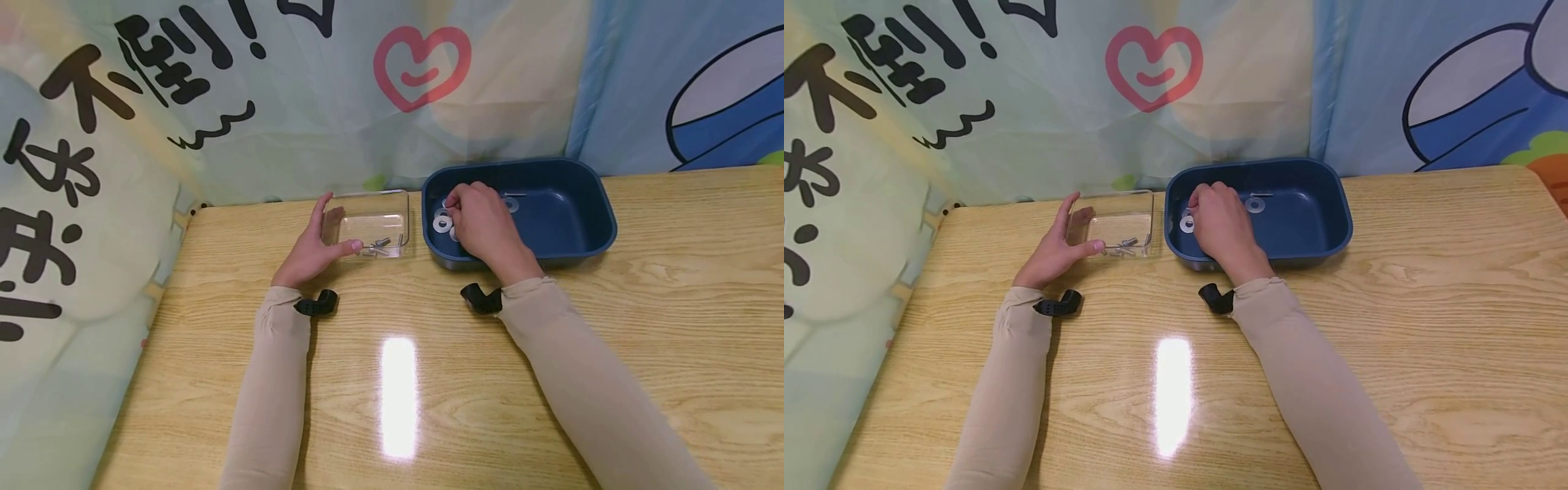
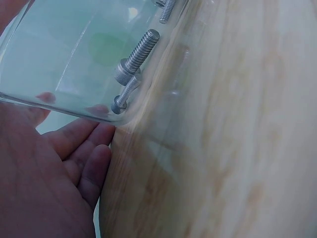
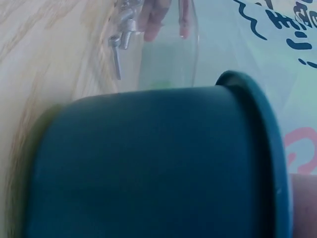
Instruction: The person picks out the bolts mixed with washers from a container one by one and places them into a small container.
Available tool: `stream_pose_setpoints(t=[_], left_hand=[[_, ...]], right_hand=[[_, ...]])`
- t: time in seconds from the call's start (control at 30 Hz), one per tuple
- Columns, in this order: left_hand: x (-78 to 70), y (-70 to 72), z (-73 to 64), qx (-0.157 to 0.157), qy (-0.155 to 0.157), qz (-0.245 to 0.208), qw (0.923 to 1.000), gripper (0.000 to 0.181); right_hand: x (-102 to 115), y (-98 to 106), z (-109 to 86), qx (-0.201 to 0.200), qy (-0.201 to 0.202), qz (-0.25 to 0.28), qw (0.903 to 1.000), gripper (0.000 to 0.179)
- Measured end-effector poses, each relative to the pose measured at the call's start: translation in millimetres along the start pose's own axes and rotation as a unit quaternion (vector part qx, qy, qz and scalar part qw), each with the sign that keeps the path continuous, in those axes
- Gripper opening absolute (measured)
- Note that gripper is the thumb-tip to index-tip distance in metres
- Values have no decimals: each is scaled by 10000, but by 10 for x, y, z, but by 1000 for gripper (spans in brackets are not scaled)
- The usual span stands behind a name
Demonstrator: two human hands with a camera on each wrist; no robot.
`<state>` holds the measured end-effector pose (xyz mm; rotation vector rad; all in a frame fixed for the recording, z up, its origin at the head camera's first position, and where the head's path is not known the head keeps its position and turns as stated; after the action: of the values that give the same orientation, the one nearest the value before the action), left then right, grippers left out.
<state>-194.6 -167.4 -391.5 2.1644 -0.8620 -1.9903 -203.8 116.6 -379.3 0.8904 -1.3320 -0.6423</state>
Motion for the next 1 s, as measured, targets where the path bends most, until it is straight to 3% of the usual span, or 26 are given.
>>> stream_pose_setpoints(t=[0.67,0.9,1.0], left_hand=[[24,1,11,33,-66,97,9999,100],[316,14,173,-36,-40,192,9998,103],[369,17,189,-52,-95,176,9998,103]], right_hand=[[173,-2,-86,-446,167,295,9984,18],[230,-12,-101,-459,136,531,9974,18],[253,-23,-103,-473,125,603,9970,17]])
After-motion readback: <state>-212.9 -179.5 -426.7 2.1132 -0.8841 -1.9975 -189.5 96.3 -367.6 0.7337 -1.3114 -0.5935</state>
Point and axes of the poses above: each hand's wrist, its own z-axis towards the middle knuckle, its own y-axis out of the back of the hand, x = y × z, the point moved 1 cm from there along z, towards the middle knuckle, and after that the axes turned 1 degree about -z, right-handed, at the moved point
